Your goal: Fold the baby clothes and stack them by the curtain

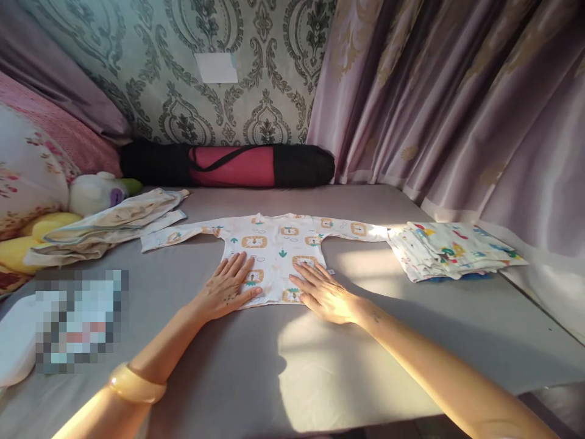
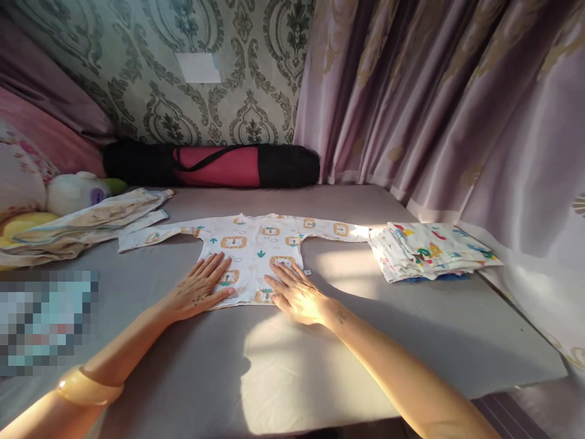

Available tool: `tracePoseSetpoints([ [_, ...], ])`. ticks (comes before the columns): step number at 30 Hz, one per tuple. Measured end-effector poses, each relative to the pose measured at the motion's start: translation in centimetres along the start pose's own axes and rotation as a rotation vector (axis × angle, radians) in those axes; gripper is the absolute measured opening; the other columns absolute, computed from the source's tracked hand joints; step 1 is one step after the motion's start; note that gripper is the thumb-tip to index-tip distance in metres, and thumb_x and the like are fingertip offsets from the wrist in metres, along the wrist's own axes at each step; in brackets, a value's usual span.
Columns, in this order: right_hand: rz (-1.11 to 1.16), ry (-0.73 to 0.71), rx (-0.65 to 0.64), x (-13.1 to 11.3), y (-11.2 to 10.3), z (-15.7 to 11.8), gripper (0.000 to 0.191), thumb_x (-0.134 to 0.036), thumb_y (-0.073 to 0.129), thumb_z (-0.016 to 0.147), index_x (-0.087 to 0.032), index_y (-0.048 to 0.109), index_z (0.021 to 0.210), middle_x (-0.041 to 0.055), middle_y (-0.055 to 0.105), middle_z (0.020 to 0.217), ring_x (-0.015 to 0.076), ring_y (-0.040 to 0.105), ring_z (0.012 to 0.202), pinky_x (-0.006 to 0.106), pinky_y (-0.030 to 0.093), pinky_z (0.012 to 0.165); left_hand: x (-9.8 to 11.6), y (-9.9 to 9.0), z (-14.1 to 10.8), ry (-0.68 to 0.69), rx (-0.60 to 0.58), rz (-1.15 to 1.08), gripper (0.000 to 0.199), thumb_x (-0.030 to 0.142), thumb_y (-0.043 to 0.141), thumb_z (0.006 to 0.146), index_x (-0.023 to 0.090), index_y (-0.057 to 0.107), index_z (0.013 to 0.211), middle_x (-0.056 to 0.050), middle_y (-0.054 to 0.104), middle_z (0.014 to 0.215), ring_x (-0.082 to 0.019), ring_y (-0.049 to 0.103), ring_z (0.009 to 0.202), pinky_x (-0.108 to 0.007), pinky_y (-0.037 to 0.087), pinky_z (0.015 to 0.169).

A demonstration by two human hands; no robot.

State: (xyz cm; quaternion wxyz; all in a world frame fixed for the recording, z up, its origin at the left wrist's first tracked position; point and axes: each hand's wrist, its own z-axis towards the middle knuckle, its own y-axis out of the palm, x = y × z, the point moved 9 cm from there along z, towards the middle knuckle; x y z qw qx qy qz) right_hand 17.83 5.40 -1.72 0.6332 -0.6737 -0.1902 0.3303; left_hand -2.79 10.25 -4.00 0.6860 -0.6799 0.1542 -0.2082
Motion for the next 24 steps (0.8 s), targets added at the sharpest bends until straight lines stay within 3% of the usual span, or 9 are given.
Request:
tracePoseSetpoints([
  [5, 0.037, -0.011, 0.046, -0.3, -0.8, -3.7, 0.048, -0.031, 0.034, 0.103, -0.027, 0.036, 0.15, 0.0035, 0.028, 0.159, 0.0214, 0.024, 0.146, 0.046, 0.021, 0.12, 0.2, 0.2, -0.1, 0.005, -0.009, 0.006, 0.086, 0.073, 0.029, 0.09, 0.015, 0.027, 0.154, -0.012, 0.019, 0.161, -0.031, 0.016, 0.149, -0.047, 0.017, 0.119],
  [9, 0.123, 0.04, 0.023, -0.1, -2.2, -5.8, 0.044, -0.03, 0.041, 0.1, -0.025, 0.048, 0.143, 0.0046, 0.039, 0.154, 0.0231, 0.034, 0.142, 0.045, 0.028, 0.117, -0.3, -0.2, -0.1, -0.011, -0.069, -0.037, 0.09, 0.075, 0.033, 0.087, 0.014, 0.027, 0.154, -0.013, 0.019, 0.161, -0.032, 0.017, 0.148, -0.049, 0.018, 0.119],
  [12, 0.198, 0.08, 0.0, 0.5, -3.6, -5.5, 0.035, -0.029, 0.04, 0.1, -0.023, 0.066, 0.123, 0.0062, 0.06, 0.136, 0.0215, 0.053, 0.127, 0.039, 0.041, 0.108, 0.1, -1.2, 0.7, -0.004, -0.094, -0.07, 0.088, 0.075, 0.038, 0.085, 0.016, 0.036, 0.15, -0.014, 0.031, 0.157, -0.033, 0.025, 0.146, -0.048, 0.025, 0.117],
  [15, 0.212, 0.135, 0.068, 2.1, -4.6, -2.9, 0.04, -0.022, 0.031, 0.101, -0.022, 0.07, 0.108, 0.0051, 0.07, 0.117, 0.0184, 0.062, 0.111, 0.035, 0.046, 0.099, 1.9, -2.1, 2.3, 0.018, -0.048, -0.079, 0.07, 0.065, 0.029, 0.094, 0.018, 0.047, 0.142, -0.013, 0.038, 0.154, -0.029, 0.028, 0.145, -0.048, 0.027, 0.116],
  [18, 0.1, 0.261, 0.192, 4.6, -4.3, 0.2, 0.041, -0.027, 0.033, 0.101, -0.014, 0.058, 0.131, 0.0128, 0.055, 0.14, 0.0237, 0.048, 0.132, 0.043, 0.033, 0.113, 4.9, -1.8, 3.5, 0.078, 0.029, -0.053, 0.064, 0.055, 0.024, 0.099, 0.014, 0.047, 0.142, -0.014, 0.033, 0.157, -0.028, 0.023, 0.147, -0.048, 0.021, 0.119],
  [21, 0.016, 0.334, 0.138, 6.2, -1.6, 2.4, 0.054, -0.038, 0.031, 0.102, -0.009, 0.04, 0.147, 0.0156, 0.031, 0.156, 0.0281, 0.025, 0.146, 0.051, 0.02, 0.119, 7.0, -0.4, 3.8, 0.121, 0.083, -0.024, 0.065, 0.055, 0.026, 0.099, 0.014, 0.04, 0.147, -0.014, 0.031, 0.157, -0.028, 0.023, 0.147, -0.05, 0.021, 0.118],
  [24, -0.005, 0.342, 0.131, 6.6, -0.1, 2.8, 0.059, -0.043, 0.031, 0.101, -0.011, 0.034, 0.151, 0.0126, 0.021, 0.16, 0.0282, 0.017, 0.148, 0.052, 0.017, 0.12, 7.3, 0.6, 3.6, 0.12, 0.102, 0.002, 0.068, 0.058, 0.027, 0.098, 0.014, 0.035, 0.15, -0.014, 0.03, 0.157, -0.028, 0.026, 0.146, -0.05, 0.023, 0.118],
])
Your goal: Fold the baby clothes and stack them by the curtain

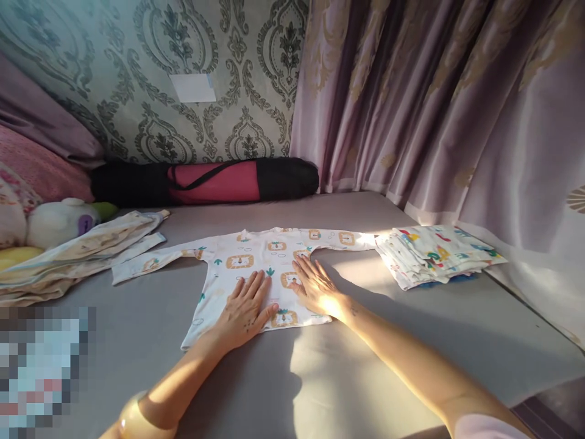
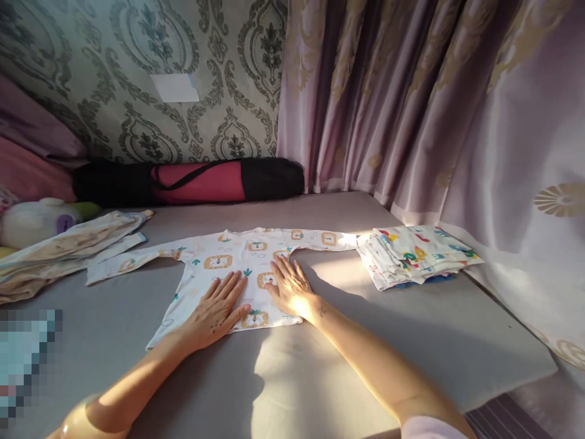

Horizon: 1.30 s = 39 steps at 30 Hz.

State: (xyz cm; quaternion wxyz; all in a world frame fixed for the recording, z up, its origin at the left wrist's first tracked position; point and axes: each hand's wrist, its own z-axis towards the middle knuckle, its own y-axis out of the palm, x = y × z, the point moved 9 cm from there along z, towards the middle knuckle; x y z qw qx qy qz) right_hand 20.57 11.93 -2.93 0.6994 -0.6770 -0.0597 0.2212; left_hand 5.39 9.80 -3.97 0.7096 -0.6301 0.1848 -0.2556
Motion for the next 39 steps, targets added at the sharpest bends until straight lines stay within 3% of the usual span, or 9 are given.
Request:
tracePoseSetpoints([
  [8, -0.025, 0.014, 0.041, -0.1, -0.2, -0.4, 0.057, -0.039, 0.036, 0.1, -0.014, 0.034, 0.151, 0.012, 0.023, 0.159, 0.0287, 0.02, 0.147, 0.054, 0.021, 0.118, -0.1, -0.4, -0.4, 0.019, 0.056, 0.023, 0.067, 0.056, 0.028, 0.099, 0.014, 0.037, 0.149, -0.014, 0.031, 0.157, -0.028, 0.026, 0.146, -0.049, 0.024, 0.117],
  [13, -0.015, 0.003, 0.062, -0.1, -0.1, -0.4, 0.056, -0.04, 0.035, 0.1, -0.014, 0.036, 0.15, 0.0125, 0.025, 0.159, 0.0293, 0.022, 0.146, 0.054, 0.022, 0.117, -1.7, -1.1, -1.1, -0.198, 0.114, 0.075, 0.065, 0.053, 0.027, 0.099, 0.011, 0.043, 0.145, -0.018, 0.035, 0.154, -0.033, 0.027, 0.145, -0.055, 0.025, 0.115],
  [17, -0.025, 0.009, 0.053, -0.1, -0.1, -0.5, 0.058, -0.042, 0.035, 0.1, -0.012, 0.035, 0.15, 0.0125, 0.025, 0.159, 0.0292, 0.021, 0.147, 0.054, 0.022, 0.118, -2.6, -0.2, -1.5, -0.274, 0.032, 0.075, 0.068, 0.052, 0.026, 0.097, 0.008, 0.04, 0.146, -0.019, 0.034, 0.154, -0.036, 0.029, 0.144, -0.058, 0.028, 0.112],
  [25, -0.036, 0.001, 0.041, -0.1, -0.3, -0.7, 0.062, -0.047, 0.036, 0.1, -0.012, 0.034, 0.151, 0.0116, 0.023, 0.16, 0.0274, 0.02, 0.147, 0.053, 0.024, 0.118, -4.0, 2.1, -2.6, -0.159, 0.046, 0.068, 0.066, 0.049, 0.029, 0.093, 0.014, 0.041, 0.147, -0.014, 0.034, 0.156, -0.031, 0.023, 0.147, -0.054, 0.022, 0.116],
  [29, -0.052, -0.006, 0.052, 0.0, -0.3, -0.8, 0.062, -0.048, 0.036, 0.1, -0.013, 0.034, 0.151, 0.0117, 0.021, 0.16, 0.028, 0.021, 0.147, 0.052, 0.026, 0.117, -4.0, 2.3, -2.8, -0.137, 0.089, 0.077, 0.066, 0.049, 0.029, 0.093, 0.013, 0.044, 0.145, -0.015, 0.036, 0.155, -0.031, 0.025, 0.146, -0.053, 0.023, 0.115],
  [34, -0.044, -0.012, 0.037, 0.0, -0.2, -0.7, 0.062, -0.049, 0.035, 0.1, -0.014, 0.032, 0.152, 0.012, 0.021, 0.16, 0.0286, 0.02, 0.147, 0.053, 0.027, 0.117, -4.2, 2.4, -2.7, -0.14, 0.111, 0.08, 0.059, 0.049, 0.033, 0.092, 0.022, 0.05, 0.141, -0.01, 0.046, 0.149, -0.031, 0.031, 0.144, -0.054, 0.024, 0.115],
  [39, -0.039, -0.003, 0.044, 0.0, -0.4, -0.8, 0.062, -0.05, 0.033, 0.101, -0.014, 0.033, 0.151, 0.0109, 0.021, 0.16, 0.0269, 0.019, 0.147, 0.05, 0.023, 0.119, -4.4, 2.4, -2.6, -0.167, 0.071, 0.067, 0.065, 0.051, 0.031, 0.092, 0.017, 0.044, 0.146, -0.012, 0.039, 0.153, -0.03, 0.029, 0.145, -0.052, 0.026, 0.115],
])
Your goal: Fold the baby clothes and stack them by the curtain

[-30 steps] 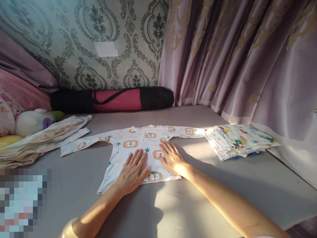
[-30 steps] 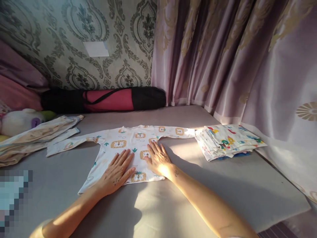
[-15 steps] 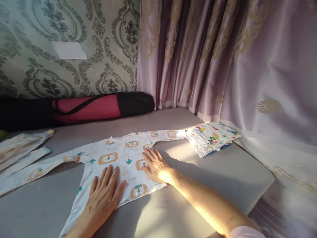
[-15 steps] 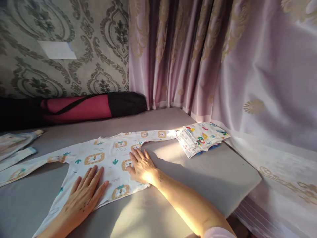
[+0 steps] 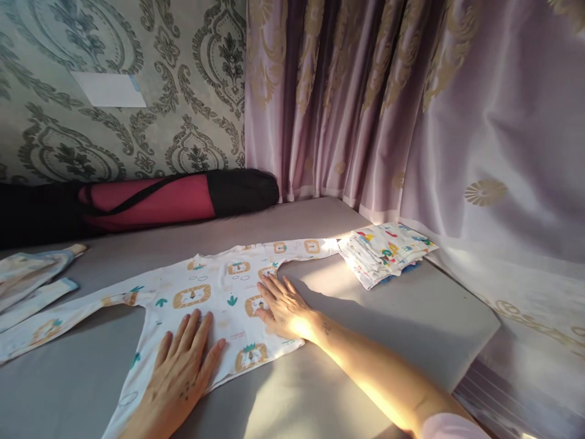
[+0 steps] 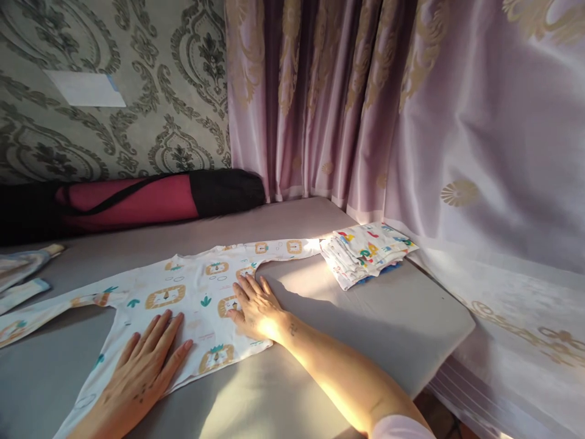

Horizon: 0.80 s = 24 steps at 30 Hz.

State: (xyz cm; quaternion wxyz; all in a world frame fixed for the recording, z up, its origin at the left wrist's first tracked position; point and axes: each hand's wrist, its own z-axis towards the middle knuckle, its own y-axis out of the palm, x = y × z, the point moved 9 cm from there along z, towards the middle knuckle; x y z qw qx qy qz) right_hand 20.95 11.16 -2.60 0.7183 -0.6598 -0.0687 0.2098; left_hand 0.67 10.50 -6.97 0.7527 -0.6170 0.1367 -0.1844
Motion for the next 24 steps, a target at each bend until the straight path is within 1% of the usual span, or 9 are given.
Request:
tracePoseSetpoints([
  [2, 0.007, 0.002, 0.002, 0.0, -0.03, -0.02, 0.061, -0.049, 0.031, 0.101, -0.014, 0.034, 0.151, 0.0108, 0.021, 0.16, 0.0263, 0.019, 0.148, 0.05, 0.022, 0.119, 0.03, -0.27, -0.01, -0.01, -0.001, -0.003, 0.068, 0.052, 0.029, 0.093, 0.014, 0.041, 0.148, -0.013, 0.035, 0.155, -0.03, 0.028, 0.145, -0.052, 0.025, 0.115],
  [4, 0.012, 0.002, 0.006, 0.0, -0.05, -0.01, 0.061, -0.049, 0.03, 0.102, -0.014, 0.034, 0.151, 0.0108, 0.023, 0.16, 0.0262, 0.02, 0.147, 0.05, 0.022, 0.119, 0.17, -0.63, -0.02, -0.011, 0.004, -0.006, 0.068, 0.053, 0.029, 0.093, 0.015, 0.039, 0.149, -0.013, 0.032, 0.157, -0.03, 0.027, 0.146, -0.052, 0.024, 0.115],
  [10, -0.015, -0.008, 0.026, 0.02, 0.16, 0.18, 0.061, -0.047, 0.036, 0.1, -0.014, 0.034, 0.151, 0.0114, 0.025, 0.159, 0.0288, 0.023, 0.146, 0.053, 0.026, 0.118, 0.75, -0.95, -0.04, 0.0, -0.049, -0.006, 0.061, 0.049, 0.028, 0.095, 0.024, 0.038, 0.15, -0.011, 0.027, 0.159, -0.03, 0.021, 0.148, -0.054, 0.024, 0.114],
  [14, 0.004, -0.007, 0.016, 0.1, 0.35, 0.22, 0.061, -0.049, 0.033, 0.101, -0.015, 0.033, 0.152, 0.0108, 0.022, 0.16, 0.0275, 0.02, 0.147, 0.052, 0.024, 0.118, 0.87, -1.04, -0.08, 0.001, -0.042, -0.001, 0.062, 0.052, 0.028, 0.095, 0.023, 0.038, 0.15, -0.012, 0.026, 0.159, -0.031, 0.018, 0.148, -0.055, 0.023, 0.115],
  [17, 0.018, -0.009, 0.01, 0.07, 0.3, 0.16, 0.062, -0.049, 0.03, 0.101, -0.012, 0.033, 0.151, 0.0116, 0.021, 0.16, 0.0272, 0.018, 0.148, 0.052, 0.022, 0.119, 0.96, -0.89, -0.04, 0.004, -0.061, 0.008, 0.064, 0.053, 0.028, 0.094, 0.022, 0.039, 0.149, -0.012, 0.027, 0.159, -0.031, 0.017, 0.149, -0.055, 0.022, 0.115],
  [20, 0.03, -0.008, 0.009, 0.02, 0.16, 0.1, 0.062, -0.049, 0.03, 0.101, -0.012, 0.034, 0.151, 0.0122, 0.021, 0.16, 0.0274, 0.018, 0.148, 0.052, 0.021, 0.119, 1.0, -0.86, 0.06, 0.002, -0.067, 0.019, 0.065, 0.055, 0.029, 0.093, 0.023, 0.041, 0.148, -0.013, 0.027, 0.159, -0.031, 0.018, 0.148, -0.055, 0.022, 0.114],
  [24, 0.041, -0.001, 0.003, -0.02, -0.02, 0.09, 0.061, -0.048, 0.032, 0.101, -0.014, 0.035, 0.151, 0.0117, 0.022, 0.16, 0.0276, 0.018, 0.148, 0.053, 0.022, 0.119, 0.86, -0.91, 0.17, -0.007, -0.051, 0.013, 0.065, 0.056, 0.029, 0.094, 0.023, 0.042, 0.148, -0.014, 0.029, 0.158, -0.033, 0.024, 0.147, -0.055, 0.024, 0.114],
])
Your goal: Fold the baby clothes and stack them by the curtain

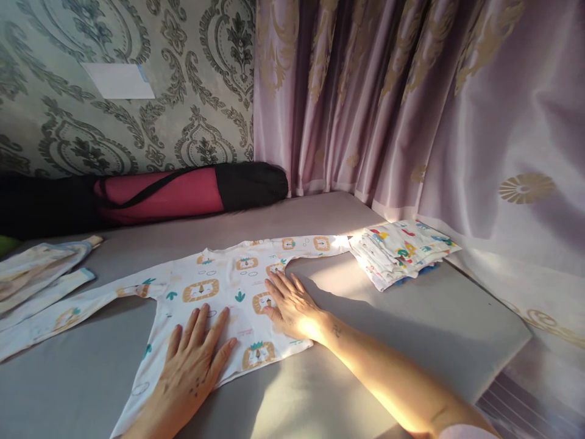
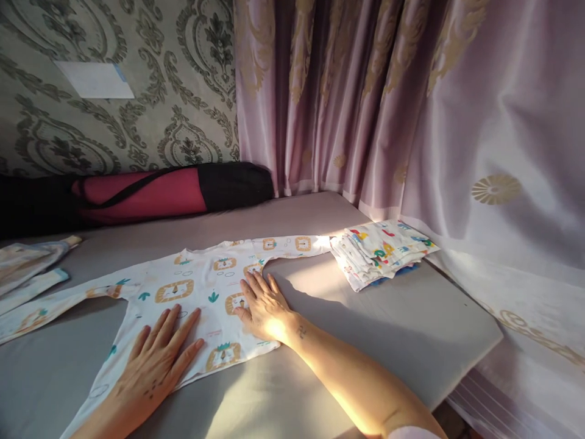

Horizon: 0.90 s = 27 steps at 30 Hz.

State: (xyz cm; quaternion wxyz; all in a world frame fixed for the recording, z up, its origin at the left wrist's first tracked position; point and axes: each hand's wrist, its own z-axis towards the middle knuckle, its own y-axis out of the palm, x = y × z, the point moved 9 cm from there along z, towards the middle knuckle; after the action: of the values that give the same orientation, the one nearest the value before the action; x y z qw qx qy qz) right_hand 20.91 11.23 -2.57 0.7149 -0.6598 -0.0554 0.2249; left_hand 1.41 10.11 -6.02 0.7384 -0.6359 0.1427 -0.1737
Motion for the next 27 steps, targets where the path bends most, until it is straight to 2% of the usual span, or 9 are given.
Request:
tracePoseSetpoints([
  [6, 0.014, 0.01, -0.018, 0.0, 0.2, 0.0, 0.062, -0.048, 0.03, 0.101, -0.012, 0.033, 0.151, 0.0125, 0.021, 0.16, 0.0277, 0.017, 0.148, 0.053, 0.019, 0.119, -0.2, -0.4, -0.3, 0.01, 0.031, -0.04, 0.062, 0.055, 0.032, 0.095, 0.026, 0.038, 0.15, -0.012, 0.025, 0.16, -0.029, 0.022, 0.147, -0.053, 0.023, 0.116],
  [12, 0.059, 0.012, -0.044, 0.1, 0.2, 0.2, 0.062, -0.048, 0.032, 0.101, -0.011, 0.032, 0.151, 0.0133, 0.018, 0.161, 0.0284, 0.015, 0.148, 0.055, 0.017, 0.119, -0.4, 0.3, -0.6, 0.03, 0.046, -0.042, 0.06, 0.048, 0.03, 0.095, 0.025, 0.038, 0.15, -0.008, 0.026, 0.16, -0.028, 0.02, 0.148, -0.051, 0.019, 0.117],
  [18, 0.145, -0.027, -0.186, 0.7, -0.6, -0.3, 0.062, -0.049, 0.038, 0.099, -0.014, 0.034, 0.151, 0.0141, 0.021, 0.161, 0.0287, 0.015, 0.148, 0.053, 0.019, 0.12, -0.7, 0.5, -0.2, 0.008, -0.013, -0.049, 0.061, 0.047, 0.035, 0.092, 0.025, 0.041, 0.148, -0.006, 0.033, 0.157, -0.028, 0.023, 0.147, -0.053, 0.023, 0.115],
  [22, 0.131, 0.018, -0.14, 1.6, -2.1, -4.0, 0.057, -0.042, 0.043, 0.099, -0.018, 0.036, 0.149, 0.0149, 0.025, 0.159, 0.0289, 0.02, 0.147, 0.053, 0.021, 0.119, -0.7, 0.7, -0.4, 0.123, -0.053, -0.031, 0.056, 0.04, 0.046, 0.088, 0.035, 0.046, 0.144, -0.001, 0.04, 0.153, -0.03, 0.024, 0.147, -0.055, 0.024, 0.115],
  [27, 0.059, 0.166, -0.012, 2.3, -4.0, -13.4, 0.049, -0.038, 0.036, 0.102, -0.022, 0.041, 0.148, 0.0103, 0.033, 0.157, 0.0259, 0.024, 0.146, 0.051, 0.021, 0.12, -0.8, 2.4, -1.0, 0.301, -0.052, 0.121, 0.058, 0.026, 0.058, 0.079, 0.048, 0.054, 0.133, 0.005, 0.037, 0.154, -0.038, 0.016, 0.147, -0.064, 0.011, 0.115],
])
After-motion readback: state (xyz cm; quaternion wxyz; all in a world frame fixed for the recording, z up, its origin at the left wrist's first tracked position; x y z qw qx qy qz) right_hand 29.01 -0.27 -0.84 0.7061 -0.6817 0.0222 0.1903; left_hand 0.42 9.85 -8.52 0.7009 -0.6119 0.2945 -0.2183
